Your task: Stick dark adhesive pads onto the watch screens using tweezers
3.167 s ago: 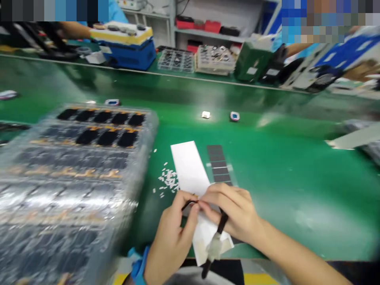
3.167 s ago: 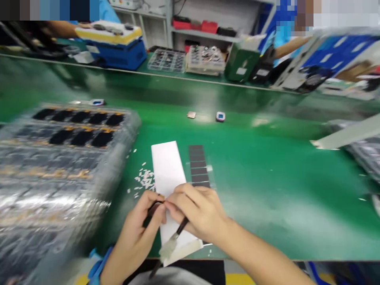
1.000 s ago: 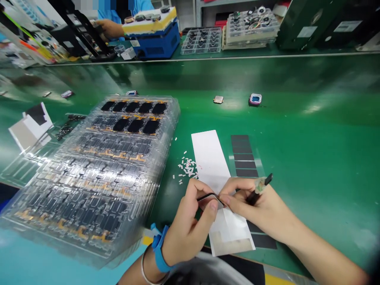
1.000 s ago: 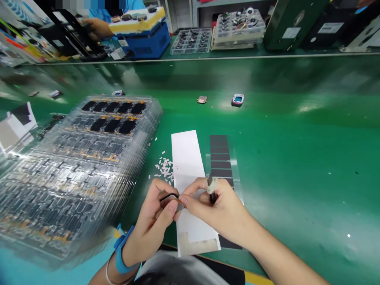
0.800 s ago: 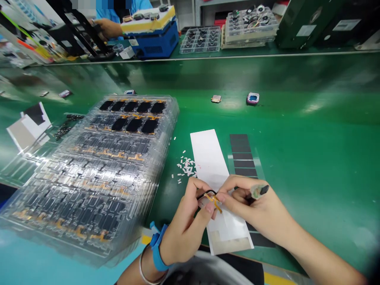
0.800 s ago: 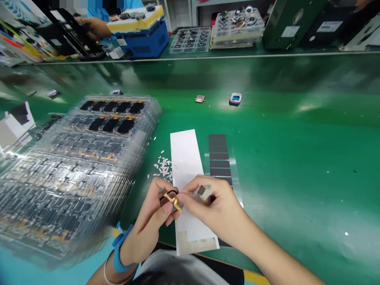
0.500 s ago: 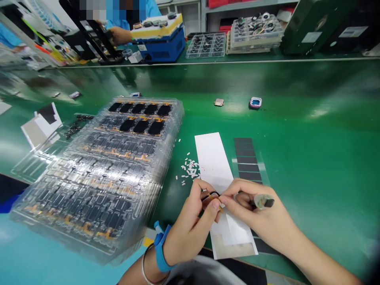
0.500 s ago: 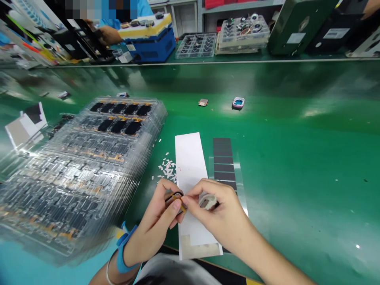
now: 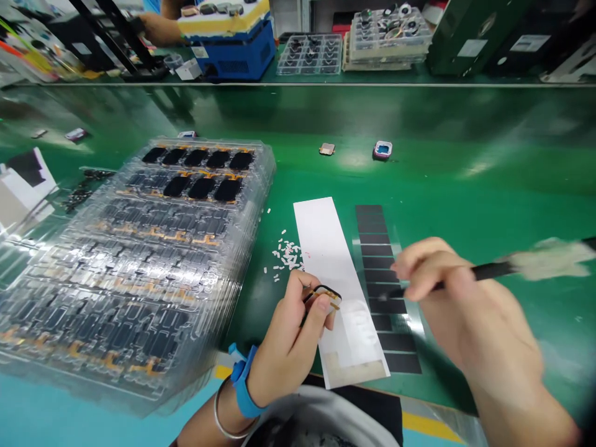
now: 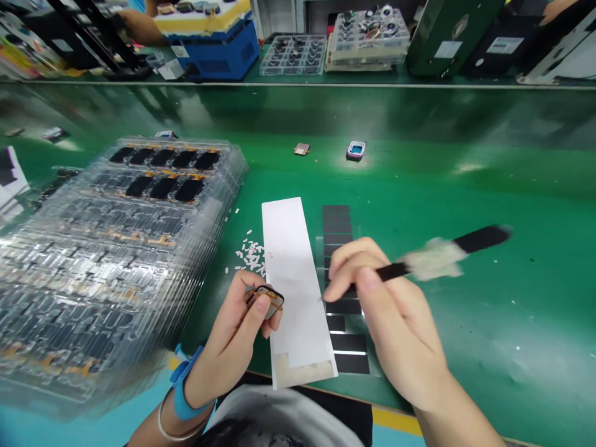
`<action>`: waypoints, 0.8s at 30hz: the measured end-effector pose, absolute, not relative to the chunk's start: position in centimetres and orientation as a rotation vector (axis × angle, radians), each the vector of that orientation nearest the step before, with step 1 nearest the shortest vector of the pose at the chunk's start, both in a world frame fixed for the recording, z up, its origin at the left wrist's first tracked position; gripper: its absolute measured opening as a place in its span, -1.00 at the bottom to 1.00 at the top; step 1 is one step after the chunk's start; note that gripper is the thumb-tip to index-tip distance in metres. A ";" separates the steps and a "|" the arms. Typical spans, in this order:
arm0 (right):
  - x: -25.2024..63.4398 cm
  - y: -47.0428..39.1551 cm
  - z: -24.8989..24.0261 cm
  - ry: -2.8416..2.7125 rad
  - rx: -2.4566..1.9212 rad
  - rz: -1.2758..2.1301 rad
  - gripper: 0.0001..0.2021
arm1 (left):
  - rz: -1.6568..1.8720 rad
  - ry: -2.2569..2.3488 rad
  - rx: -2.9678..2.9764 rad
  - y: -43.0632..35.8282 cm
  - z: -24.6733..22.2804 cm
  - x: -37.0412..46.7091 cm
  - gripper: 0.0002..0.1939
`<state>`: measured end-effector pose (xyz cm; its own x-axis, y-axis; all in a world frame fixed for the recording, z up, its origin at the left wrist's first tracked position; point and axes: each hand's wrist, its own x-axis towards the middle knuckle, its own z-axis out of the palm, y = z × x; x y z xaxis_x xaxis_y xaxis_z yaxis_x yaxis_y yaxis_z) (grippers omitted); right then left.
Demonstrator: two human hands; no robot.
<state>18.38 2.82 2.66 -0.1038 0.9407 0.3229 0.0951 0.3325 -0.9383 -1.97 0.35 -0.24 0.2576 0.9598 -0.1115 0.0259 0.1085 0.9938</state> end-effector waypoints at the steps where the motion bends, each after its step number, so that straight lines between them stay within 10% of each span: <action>1: 18.6 2.2 2.6 -1.479 -0.992 0.898 -0.62 | 0.920 1.096 1.298 0.4 -0.2 -1.9 -0.85; 24: 14.7 -5.8 -1.2 -1.512 -1.370 0.909 -0.91 | 0.497 0.925 2.773 -6.1 1.9 -3.9 -0.74</action>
